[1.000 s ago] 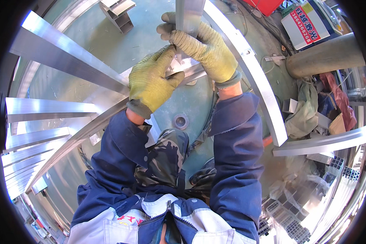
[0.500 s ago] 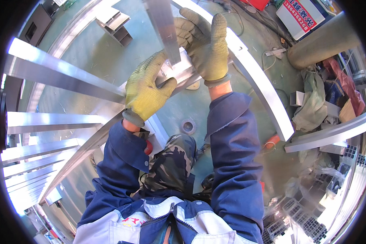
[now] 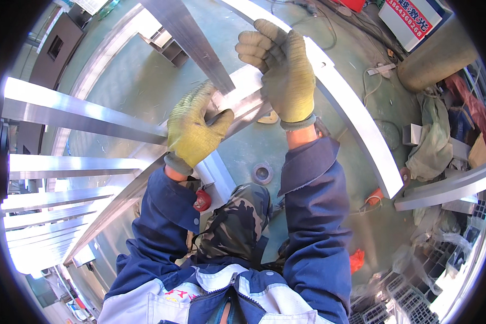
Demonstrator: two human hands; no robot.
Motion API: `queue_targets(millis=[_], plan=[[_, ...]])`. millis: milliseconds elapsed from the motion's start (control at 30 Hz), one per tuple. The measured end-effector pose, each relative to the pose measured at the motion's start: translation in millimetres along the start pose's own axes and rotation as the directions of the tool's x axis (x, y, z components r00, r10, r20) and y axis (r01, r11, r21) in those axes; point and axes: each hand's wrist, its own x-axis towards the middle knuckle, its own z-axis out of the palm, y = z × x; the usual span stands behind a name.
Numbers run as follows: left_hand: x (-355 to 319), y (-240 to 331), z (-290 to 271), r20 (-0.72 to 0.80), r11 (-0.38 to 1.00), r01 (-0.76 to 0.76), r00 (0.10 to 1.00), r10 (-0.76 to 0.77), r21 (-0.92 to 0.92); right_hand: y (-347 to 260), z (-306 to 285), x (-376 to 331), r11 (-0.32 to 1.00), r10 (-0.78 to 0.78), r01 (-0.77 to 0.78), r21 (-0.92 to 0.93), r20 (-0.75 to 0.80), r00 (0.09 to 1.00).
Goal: The person assembles a metal frame by drilling holes into metal bars and then grinding the edges smooth. They repeatedly reposition the bars and use a power drill and angle grinder to complete the assembly.
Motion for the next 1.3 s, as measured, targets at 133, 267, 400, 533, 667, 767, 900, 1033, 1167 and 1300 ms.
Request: queue_targets(millis=[133, 267, 400, 533, 667, 767, 900, 1033, 1167, 1300], plan=[[1, 3, -1, -0.009, 1.000, -0.004, 1.000, 0.004, -0.014, 3, 0, -1, 0.997, -0.018, 0.020, -0.078, 0.018, 1.000], [2, 3, 0, -0.021, 1.000, -0.001, 1.000, 0.001, 0.020, 5, 5, 1, 0.988, -0.026, 0.027, -0.155, 0.007, 1.000], [1, 5, -7, -0.119, 0.998, -0.007, 0.993, 0.001, -0.054, 6, 7, 7, 0.980, 0.015, -0.019, -0.198, -0.020, 1.000], [-8, -8, -2, -0.259, 0.924, -0.075, 0.966, -0.026, -0.375, 6, 10, 9, 0.978, 0.017, -0.019, -0.208, -0.011, 1.000], [-22, -2, -4, -0.247, 0.980, -0.077, 0.968, 0.030, -0.182, 8, 11, 8, 0.962, 0.018, -0.023, -0.270, -0.019, 1.000], [-25, 3, 0, -0.210, 0.996, -0.073, 0.974, 0.083, 0.054, 9, 11, 7, 0.944, 0.011, -0.013, -0.331, -0.008, 1.000], [-24, 9, 5, -0.095, 0.957, -0.047, 0.993, 0.077, 0.286, 6, 10, 8, 0.951, 0.044, -0.041, -0.307, 0.001, 0.999], [-32, 5, 3, -0.070, 0.950, -0.126, 0.986, 0.152, 0.286, 5, 19, 5, 0.945, 0.061, -0.073, -0.318, -0.047, 0.997], [-41, 19, -11, -0.071, 0.969, -0.158, 0.982, 0.174, 0.191, 5, 25, 1, 0.912, 0.047, -0.099, -0.399, -0.138, 0.989], [-70, 19, -37, 0.270, 0.811, -0.093, 0.916, 0.297, -0.578, 8, 35, 2, 0.924, 0.036, -0.084, -0.372, -0.135, 0.990]])
